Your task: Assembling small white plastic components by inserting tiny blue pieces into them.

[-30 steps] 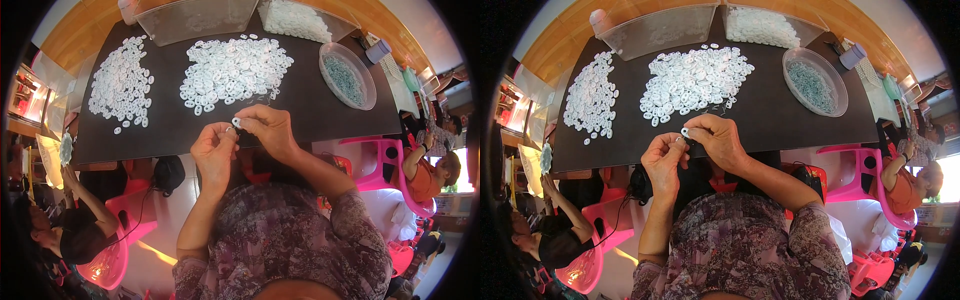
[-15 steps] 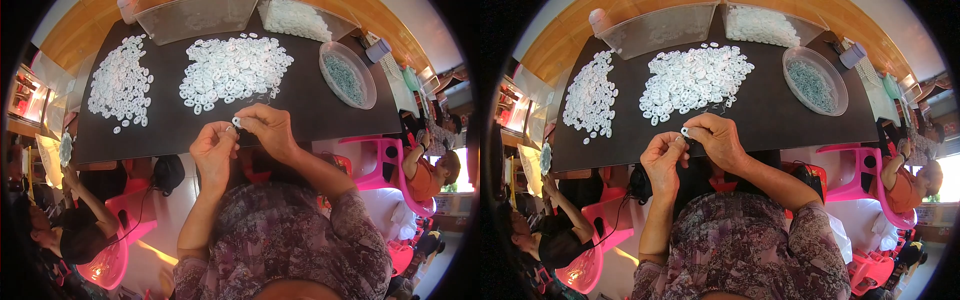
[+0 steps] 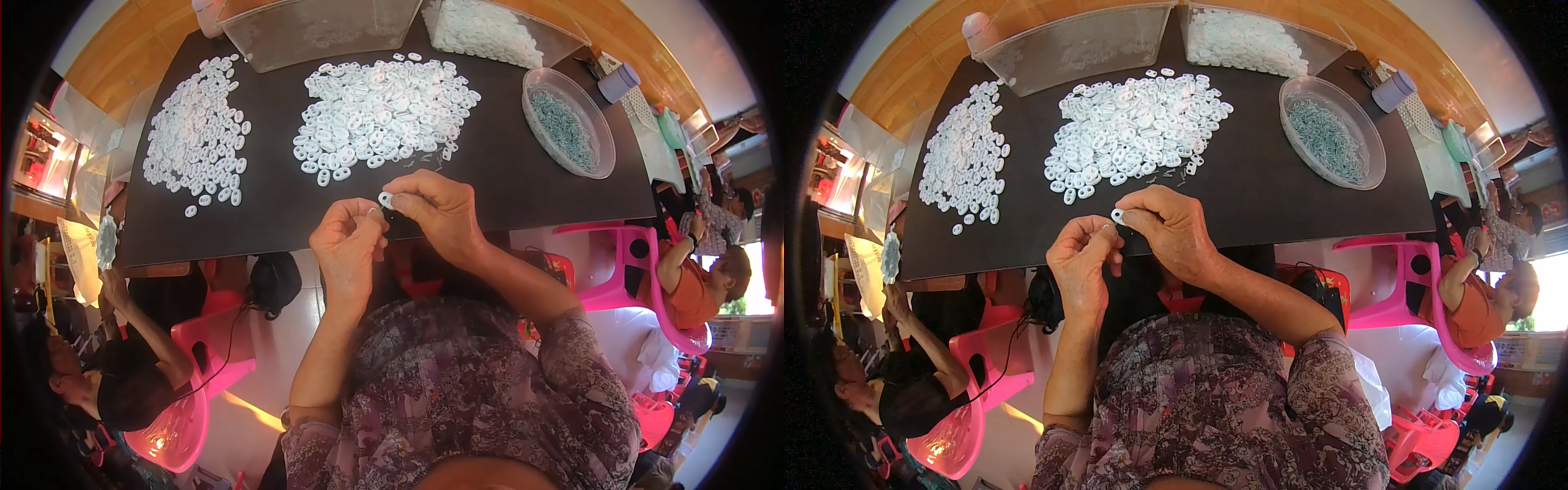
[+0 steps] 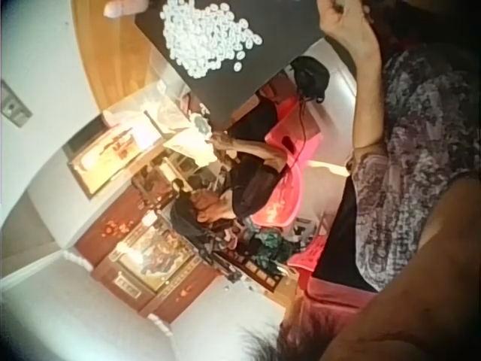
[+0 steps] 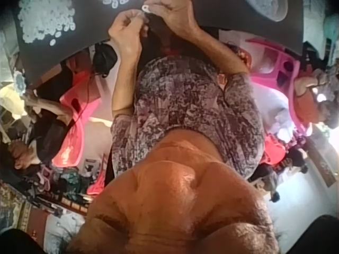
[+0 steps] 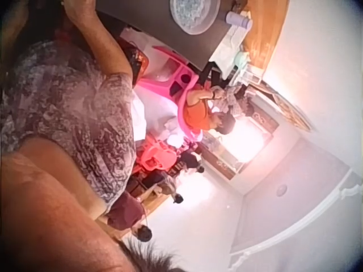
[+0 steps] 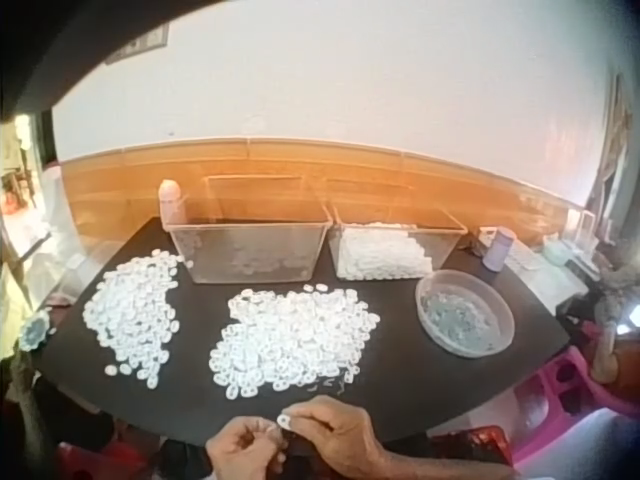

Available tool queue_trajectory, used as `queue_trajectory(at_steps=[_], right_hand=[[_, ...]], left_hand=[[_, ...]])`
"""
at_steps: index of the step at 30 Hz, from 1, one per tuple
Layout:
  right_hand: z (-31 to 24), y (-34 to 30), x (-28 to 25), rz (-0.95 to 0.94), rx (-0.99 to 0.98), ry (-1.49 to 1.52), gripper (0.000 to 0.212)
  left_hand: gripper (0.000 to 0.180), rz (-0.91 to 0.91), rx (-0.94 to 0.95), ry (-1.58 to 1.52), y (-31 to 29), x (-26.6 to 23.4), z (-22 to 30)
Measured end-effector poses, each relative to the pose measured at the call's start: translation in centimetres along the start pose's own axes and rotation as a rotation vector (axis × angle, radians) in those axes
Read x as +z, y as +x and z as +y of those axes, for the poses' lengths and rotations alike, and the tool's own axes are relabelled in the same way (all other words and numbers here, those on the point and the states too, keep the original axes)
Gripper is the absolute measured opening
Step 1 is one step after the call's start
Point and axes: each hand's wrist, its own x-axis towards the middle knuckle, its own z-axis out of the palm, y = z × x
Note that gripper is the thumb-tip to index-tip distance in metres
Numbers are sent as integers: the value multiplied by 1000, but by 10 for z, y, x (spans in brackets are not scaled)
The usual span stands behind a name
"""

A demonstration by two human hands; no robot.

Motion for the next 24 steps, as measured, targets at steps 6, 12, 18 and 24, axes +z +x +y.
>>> queue_trajectory(at_steps=[6, 12, 18, 24], right_hand=[[0, -1, 2, -5, -12, 15, 11], [3, 0, 1, -2, -37, 32, 10], [2, 0, 0, -21, -24, 44, 10], [0, -1, 2, -35, 36, 84, 10]], left_hand=[[5, 5, 1, 1, -1, 0, 0], [8, -70, 15, 0, -2, -2, -3], [20, -88, 41, 30, -1, -3, -6], [23, -80, 146, -42, 3, -1, -16]])
